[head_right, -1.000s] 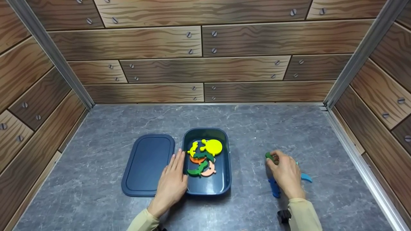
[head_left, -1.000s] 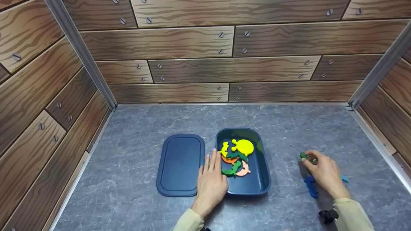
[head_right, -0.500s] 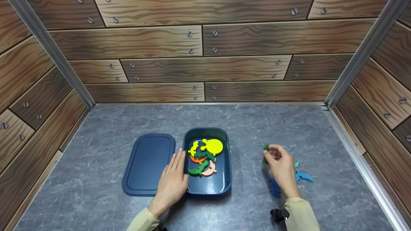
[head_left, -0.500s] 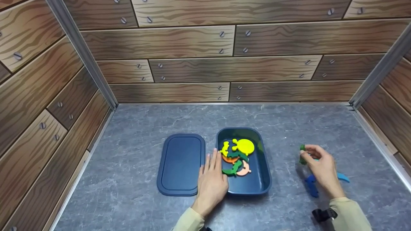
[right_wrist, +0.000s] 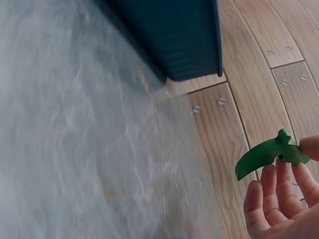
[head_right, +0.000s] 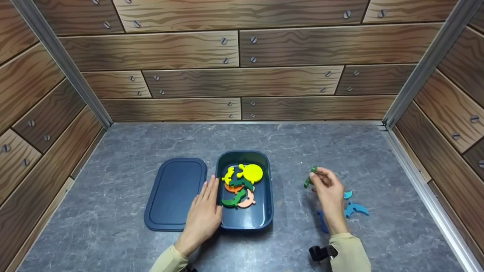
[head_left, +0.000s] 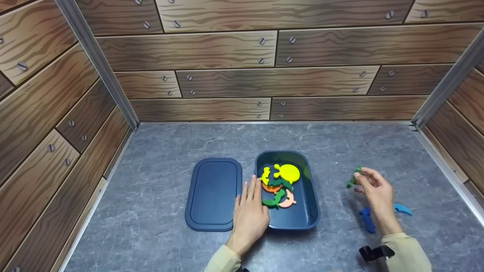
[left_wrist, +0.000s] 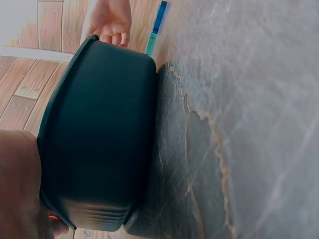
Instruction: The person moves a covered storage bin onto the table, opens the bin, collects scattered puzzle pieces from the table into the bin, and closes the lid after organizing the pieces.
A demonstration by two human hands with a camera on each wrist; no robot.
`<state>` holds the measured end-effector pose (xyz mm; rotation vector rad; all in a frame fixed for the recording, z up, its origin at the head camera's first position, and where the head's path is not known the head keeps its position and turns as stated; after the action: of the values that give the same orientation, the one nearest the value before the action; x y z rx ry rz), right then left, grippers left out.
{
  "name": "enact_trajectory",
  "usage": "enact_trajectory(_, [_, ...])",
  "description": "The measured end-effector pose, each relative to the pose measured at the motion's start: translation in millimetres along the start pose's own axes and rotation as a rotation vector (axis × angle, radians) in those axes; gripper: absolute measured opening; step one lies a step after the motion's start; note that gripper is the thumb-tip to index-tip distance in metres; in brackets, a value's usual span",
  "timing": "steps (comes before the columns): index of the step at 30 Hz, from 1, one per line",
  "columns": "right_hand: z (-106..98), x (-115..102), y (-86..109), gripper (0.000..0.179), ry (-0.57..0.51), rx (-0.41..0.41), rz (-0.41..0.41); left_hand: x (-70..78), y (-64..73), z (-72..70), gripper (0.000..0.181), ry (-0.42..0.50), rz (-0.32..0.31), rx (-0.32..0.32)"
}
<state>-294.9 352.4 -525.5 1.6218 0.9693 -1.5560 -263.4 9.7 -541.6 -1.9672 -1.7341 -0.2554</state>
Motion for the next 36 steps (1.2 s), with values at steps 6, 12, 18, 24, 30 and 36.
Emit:
enact_trajectory(6, [6,-3,4.3,0.040,-0.195,-0.042,0.041,0.2,0.3,0.0,0.065,-0.002,0.003,0.006])
enact_trajectory(12, [11,-4,9.2,0.042,-0.296,-0.071,0.069,-0.6,0.2,0.9,0.066,-0.007,0.004,0.008])
enact_trajectory(18, [16,-7,12.6,0.044,-0.336,-0.065,0.089,-0.2,0.1,1.0,0.066,0.004,-0.004,0.000])
enact_trajectory(24, [22,-10,15.0,0.040,-0.399,-0.071,0.105,-0.1,-0.7,0.9,0.066,0.010,-0.004,0.000])
enact_trajectory(30, [32,-17,19.5,0.037,-0.448,-0.098,0.094,-0.5,-0.5,0.6,0.066,0.008,-0.006,0.003])
enact_trajectory(36, [47,-22,26.9,0.030,-0.437,-0.149,0.050,-0.4,-0.5,0.8,0.066,0.017,-0.003,0.008])
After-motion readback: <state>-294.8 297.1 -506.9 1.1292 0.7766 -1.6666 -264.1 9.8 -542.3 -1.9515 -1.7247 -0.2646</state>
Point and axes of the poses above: each hand's wrist, its own y-axis away from the middle knuckle, its own z-axis out of the palm, x = y × z, the point moved 5 cm from there along -y, towards the middle knuckle, and after that the axes turned 8 degrees about x, right-handed, at the moved point
